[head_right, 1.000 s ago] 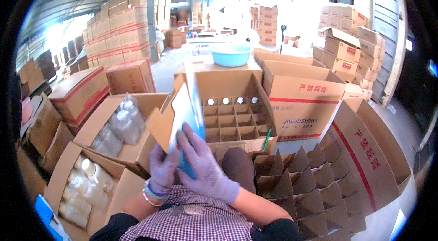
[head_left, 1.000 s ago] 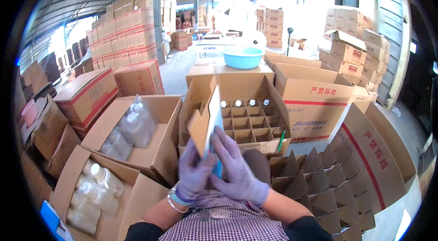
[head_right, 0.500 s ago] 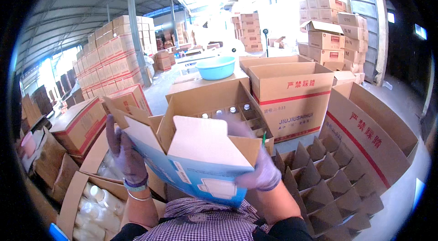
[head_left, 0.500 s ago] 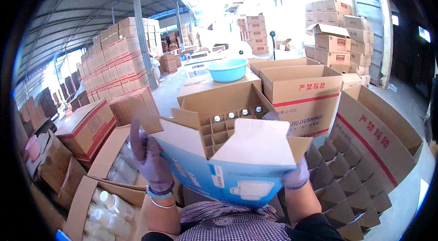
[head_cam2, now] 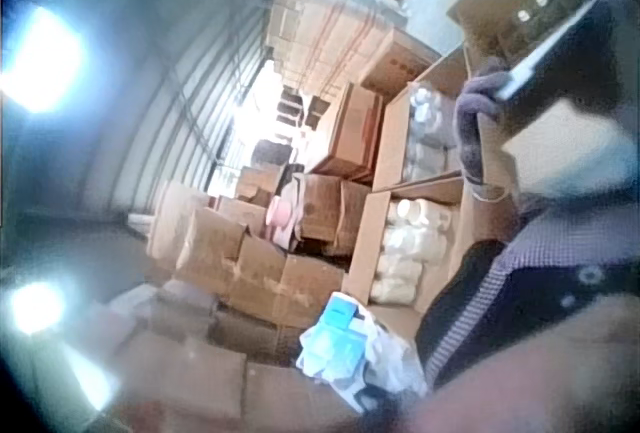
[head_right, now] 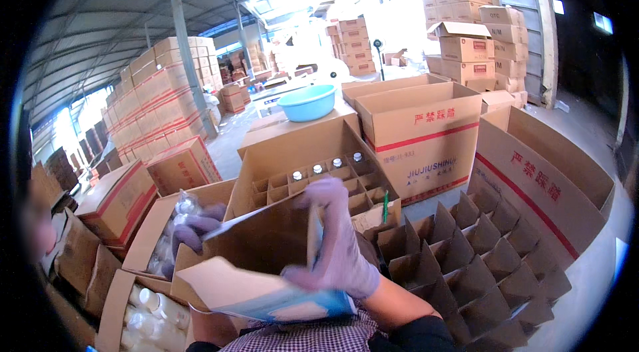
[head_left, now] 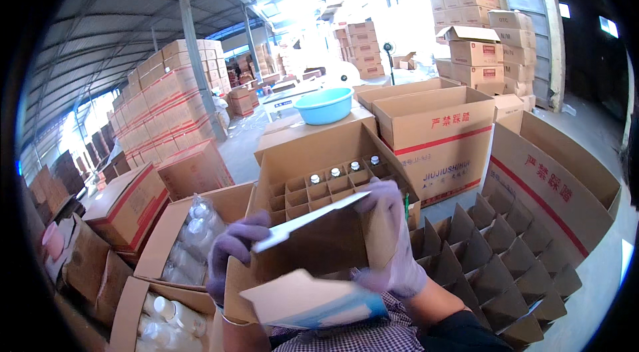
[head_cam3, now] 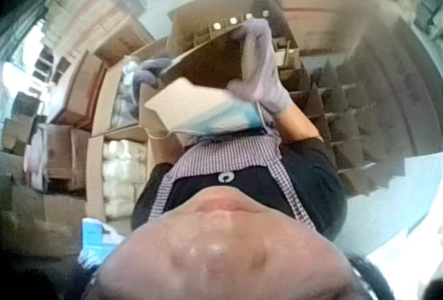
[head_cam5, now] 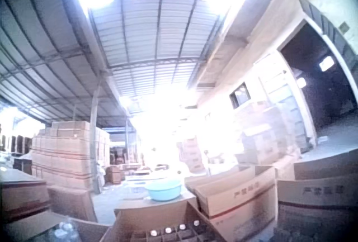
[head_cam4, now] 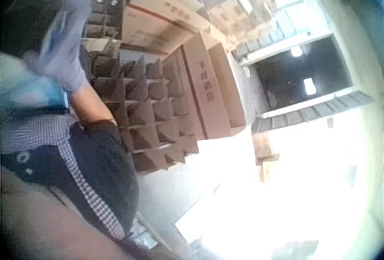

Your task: The person packs white plastic jugs into a cardboard box with dividers. They first place a blue and white product box into the container, then repeatedly pick up jugs, wrap them in clear plastic bags, and place them into the box compartments. The person also handles a roll of white tape and a green pen during the process.

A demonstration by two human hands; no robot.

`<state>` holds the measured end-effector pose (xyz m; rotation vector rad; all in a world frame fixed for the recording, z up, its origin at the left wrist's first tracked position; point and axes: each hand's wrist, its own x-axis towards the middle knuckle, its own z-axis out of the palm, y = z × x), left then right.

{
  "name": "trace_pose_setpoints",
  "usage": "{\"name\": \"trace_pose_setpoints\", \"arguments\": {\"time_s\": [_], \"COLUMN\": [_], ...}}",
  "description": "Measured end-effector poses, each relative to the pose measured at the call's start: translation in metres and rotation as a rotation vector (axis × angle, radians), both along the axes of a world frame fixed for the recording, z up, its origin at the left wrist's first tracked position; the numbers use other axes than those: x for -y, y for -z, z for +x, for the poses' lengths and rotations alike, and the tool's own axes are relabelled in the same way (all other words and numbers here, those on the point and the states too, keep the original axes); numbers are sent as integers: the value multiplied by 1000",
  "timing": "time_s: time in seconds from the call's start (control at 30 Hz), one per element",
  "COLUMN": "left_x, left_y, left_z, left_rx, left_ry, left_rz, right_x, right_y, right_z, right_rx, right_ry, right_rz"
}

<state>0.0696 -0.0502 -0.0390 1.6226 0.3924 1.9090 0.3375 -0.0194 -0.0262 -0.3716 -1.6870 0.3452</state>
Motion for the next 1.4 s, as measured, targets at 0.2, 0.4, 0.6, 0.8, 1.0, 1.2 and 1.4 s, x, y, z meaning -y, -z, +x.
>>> {"name": "trace_pose_setpoints", "arguments": {"time_s": [0.2, 0.4, 0.6, 0.8, 1.0, 1.2, 1.4], "left_x": [-2, -15, -25, -45, -49, -5, 21], "left_y": [-21, -56, -34, 7, 24, -6, -35], "left_z": [-2, 26, 41, 52, 66, 76, 105], "left_rx": [-312, -852, -413, -172, -68, 96, -268], "left_ry": [-183, -362, -260, -39, 57, 175, 357], "left_rz": [-193, -280, -229, -489, -435, -374, 469], "right_x": [0, 30, 40, 12, 22, 18, -56], "right_y": [20, -21, -39, -22, -36, -37, -18], "right_z": [-23, -11, -10, 18, 27, 43, 51], "right_rx": [-534, 260, 646, 960, 1043, 154, 622], "right_ry": [-533, -13, 416, 427, 200, -219, -98], "right_rz": [-286, 290, 99, 76, -28, -230, -583]}}
